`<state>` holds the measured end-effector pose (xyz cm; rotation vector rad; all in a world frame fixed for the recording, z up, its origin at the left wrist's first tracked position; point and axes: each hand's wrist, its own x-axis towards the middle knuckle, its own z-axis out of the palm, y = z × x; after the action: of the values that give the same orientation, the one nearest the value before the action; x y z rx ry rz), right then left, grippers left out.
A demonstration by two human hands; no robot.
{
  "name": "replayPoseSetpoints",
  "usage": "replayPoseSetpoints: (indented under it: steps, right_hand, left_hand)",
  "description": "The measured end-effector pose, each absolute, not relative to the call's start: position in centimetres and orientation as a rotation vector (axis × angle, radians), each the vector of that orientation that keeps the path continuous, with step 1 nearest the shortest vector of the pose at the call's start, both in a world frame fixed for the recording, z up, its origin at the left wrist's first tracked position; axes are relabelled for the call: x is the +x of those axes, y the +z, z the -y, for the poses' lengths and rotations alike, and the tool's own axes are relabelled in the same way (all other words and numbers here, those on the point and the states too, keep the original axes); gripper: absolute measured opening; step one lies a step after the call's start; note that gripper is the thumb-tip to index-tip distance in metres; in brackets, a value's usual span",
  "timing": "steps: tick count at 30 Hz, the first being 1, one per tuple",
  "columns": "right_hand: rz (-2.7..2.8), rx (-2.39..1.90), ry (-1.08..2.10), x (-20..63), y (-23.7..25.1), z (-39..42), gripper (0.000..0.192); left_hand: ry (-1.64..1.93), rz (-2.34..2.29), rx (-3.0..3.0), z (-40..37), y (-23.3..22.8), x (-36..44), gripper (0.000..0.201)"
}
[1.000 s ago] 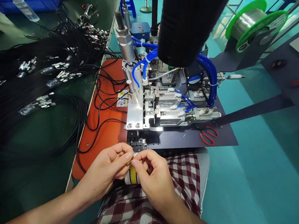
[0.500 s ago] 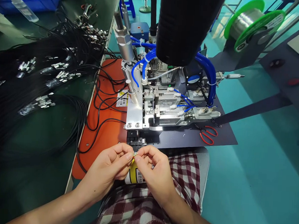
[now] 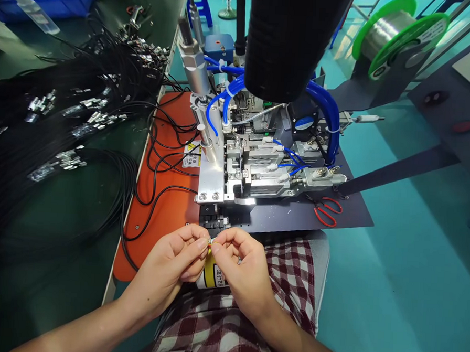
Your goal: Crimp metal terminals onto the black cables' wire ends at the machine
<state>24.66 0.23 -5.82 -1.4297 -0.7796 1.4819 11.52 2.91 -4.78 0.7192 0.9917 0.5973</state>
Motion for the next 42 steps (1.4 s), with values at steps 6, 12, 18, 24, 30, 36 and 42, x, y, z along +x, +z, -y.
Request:
replayPoseSetpoints:
  steps: [6, 12, 18, 24, 30, 36, 42]
  right_hand:
    - [0.782, -1.406, 1.446, 24.52, -5.89, 0.14, 0.018]
    - [0.842, -1.446, 1.385, 24.71, -5.71, -0.24, 0.016]
    - [0.763, -1.438, 1.468, 24.7, -5.71, -0.3, 0.023]
    - [0.769, -1.411, 1.459, 24.57, -5.99, -0.13, 0.021]
    - [0.816, -1.421, 1.414, 24.7, -6.39, 0.18, 0.016]
    - [0.754, -1.385, 1.516, 24.78, -6.21, -0.11, 0.02]
    - [0.971, -1.426, 1.345, 25.02, -6.12, 0.16, 0.013]
  left_hand:
    - [0.618, -0.995, 0.727, -2.74, -4.95, 11.45, 0.019]
    - [0.586, -1.006, 0.756, -2.75, -5.01, 11.5, 0.021]
    - [0.618, -1.007, 0.724, -2.63, -4.97, 11.64, 0.022]
    - [0.664, -0.981, 0.693, -2.54, -5.15, 11.62, 0.02]
    - [0.679, -0.959, 0.677, -2.32, -5.42, 11.64, 0.016]
    - [0.704, -0.957, 0.659, -2.32, -4.95, 11.89, 0.017]
    - [0.686, -0.974, 0.705, -2.3, -4.64, 11.7, 0.017]
